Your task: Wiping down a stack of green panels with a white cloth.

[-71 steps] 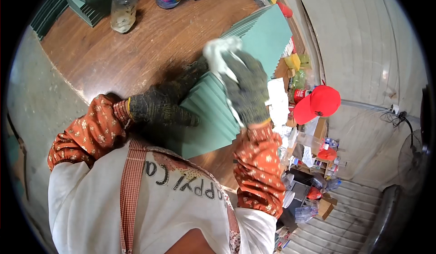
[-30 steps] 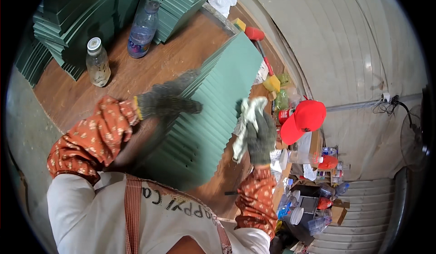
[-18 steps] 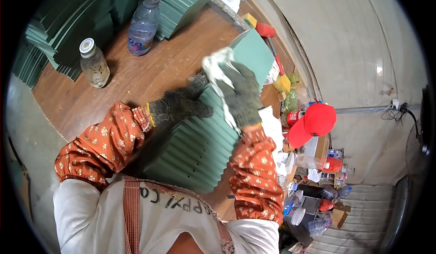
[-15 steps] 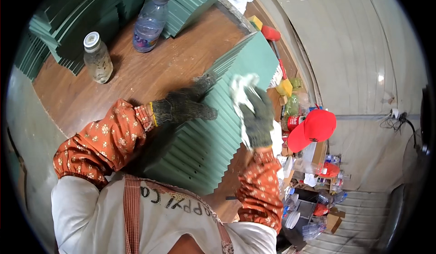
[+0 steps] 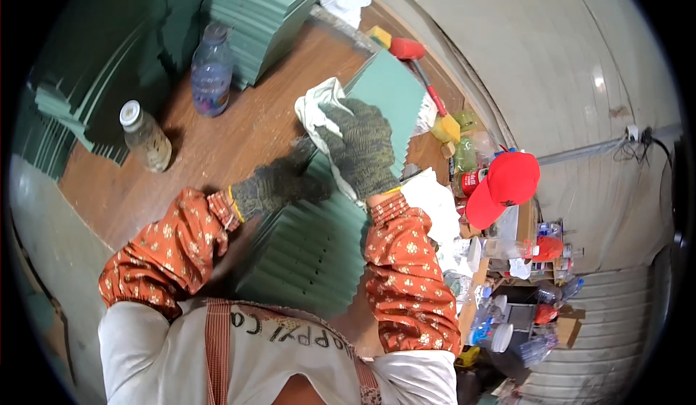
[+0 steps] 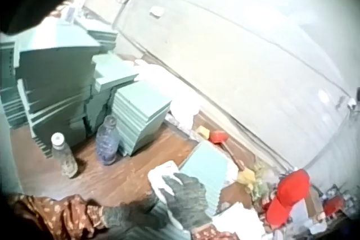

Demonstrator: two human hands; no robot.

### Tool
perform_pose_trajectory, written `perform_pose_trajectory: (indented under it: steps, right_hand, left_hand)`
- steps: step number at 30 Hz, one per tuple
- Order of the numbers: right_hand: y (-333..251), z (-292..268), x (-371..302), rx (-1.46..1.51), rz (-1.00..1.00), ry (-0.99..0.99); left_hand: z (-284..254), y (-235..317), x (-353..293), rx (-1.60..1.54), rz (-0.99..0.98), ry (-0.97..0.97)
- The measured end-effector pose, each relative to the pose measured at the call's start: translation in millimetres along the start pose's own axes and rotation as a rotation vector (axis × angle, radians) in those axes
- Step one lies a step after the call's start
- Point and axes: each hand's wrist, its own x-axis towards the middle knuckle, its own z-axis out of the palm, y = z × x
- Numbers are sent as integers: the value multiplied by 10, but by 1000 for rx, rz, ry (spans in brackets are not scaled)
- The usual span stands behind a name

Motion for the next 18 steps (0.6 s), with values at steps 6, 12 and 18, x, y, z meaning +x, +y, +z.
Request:
perform_pose_trajectory:
  steps: [6,12,18]
  right_hand:
    - [350,-258,-658,64,269,65]
    - [595,-314,-802,-67,291,18]
    - [218,-44,21,2,81,15]
  left_hand:
    - [26,133,-64,252,276,69]
    - [46,397,-233,564,159,175]
    - [77,238,-84,644,216,134]
